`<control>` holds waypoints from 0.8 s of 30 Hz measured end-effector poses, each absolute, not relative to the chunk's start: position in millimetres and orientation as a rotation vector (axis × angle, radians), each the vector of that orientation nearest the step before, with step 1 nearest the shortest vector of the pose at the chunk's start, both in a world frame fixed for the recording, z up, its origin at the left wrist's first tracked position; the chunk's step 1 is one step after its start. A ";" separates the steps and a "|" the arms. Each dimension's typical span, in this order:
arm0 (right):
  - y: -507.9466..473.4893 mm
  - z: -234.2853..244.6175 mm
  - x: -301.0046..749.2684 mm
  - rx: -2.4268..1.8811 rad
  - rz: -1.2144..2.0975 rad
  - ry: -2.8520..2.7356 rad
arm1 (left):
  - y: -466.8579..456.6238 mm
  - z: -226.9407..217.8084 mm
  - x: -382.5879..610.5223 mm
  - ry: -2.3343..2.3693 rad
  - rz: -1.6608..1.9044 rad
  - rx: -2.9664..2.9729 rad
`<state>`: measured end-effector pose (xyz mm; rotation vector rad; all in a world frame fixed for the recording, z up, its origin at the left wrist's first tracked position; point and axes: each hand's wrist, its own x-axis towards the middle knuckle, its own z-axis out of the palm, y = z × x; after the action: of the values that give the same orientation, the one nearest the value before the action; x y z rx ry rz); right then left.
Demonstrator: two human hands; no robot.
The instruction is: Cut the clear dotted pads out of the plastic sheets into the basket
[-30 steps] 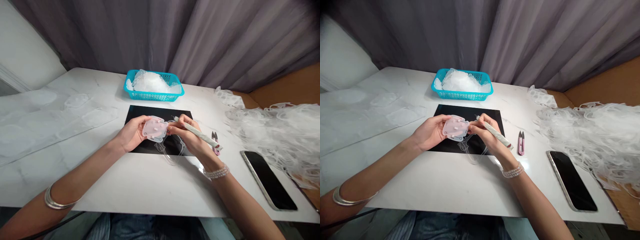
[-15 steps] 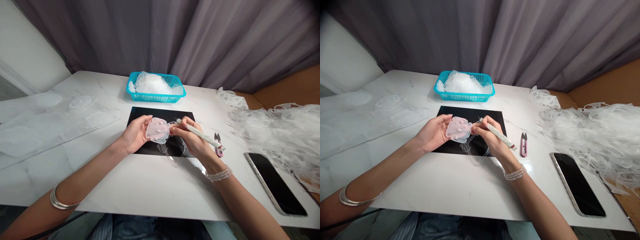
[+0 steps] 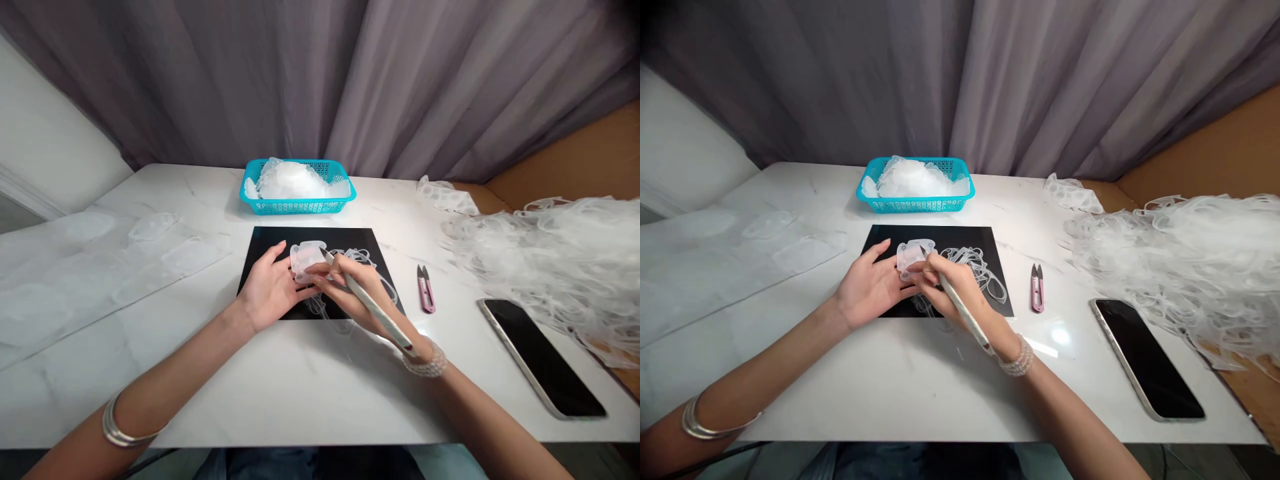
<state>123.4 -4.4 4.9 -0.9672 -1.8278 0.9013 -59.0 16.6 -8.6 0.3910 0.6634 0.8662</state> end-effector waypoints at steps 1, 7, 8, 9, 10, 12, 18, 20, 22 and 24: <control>-4.8 8.3 125.1 -0.960 0.937 -1.781 | 16.8 -8.6 -59.2 0.642 0.864 0.393; 15.6 15.0 167.9 -0.905 0.854 -1.135 | 21.2 -10.0 -61.2 0.634 0.882 0.355; 19.5 13.6 176.5 -0.903 0.855 -1.052 | 21.7 -10.2 -61.1 0.630 0.882 0.349; 22.8 11.9 184.1 -0.912 0.856 -0.981 | 22.0 -10.3 -60.7 0.629 0.881 0.345; 25.3 10.2 190.4 -0.926 0.858 -0.922 | 21.8 -10.4 -60.2 0.631 0.880 0.344; 28.1 7.0 198.3 -0.961 0.864 -0.853 | 20.0 -10.9 -58.8 0.646 0.877 0.357; 27.5 5.6 198.4 -1.016 0.862 -0.871 | 26.9 -13.9 -65.5 0.888 1.031 0.836; 27.3 6.0 197.2 -1.040 0.869 -0.885 | 50.5 -7.1 -74.4 1.063 1.179 1.131; 28.2 4.3 196.5 -1.055 0.883 -0.895 | 86.5 8.8 -84.1 1.288 1.337 1.464; 30.6 0.2 196.1 -1.067 0.901 -0.918 | 127.3 29.4 -92.8 1.509 1.385 1.827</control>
<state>196.1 30.6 0.2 -1.0667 -0.9177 0.9013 -92.8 127.3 29.4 1.8270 1.5092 1.3852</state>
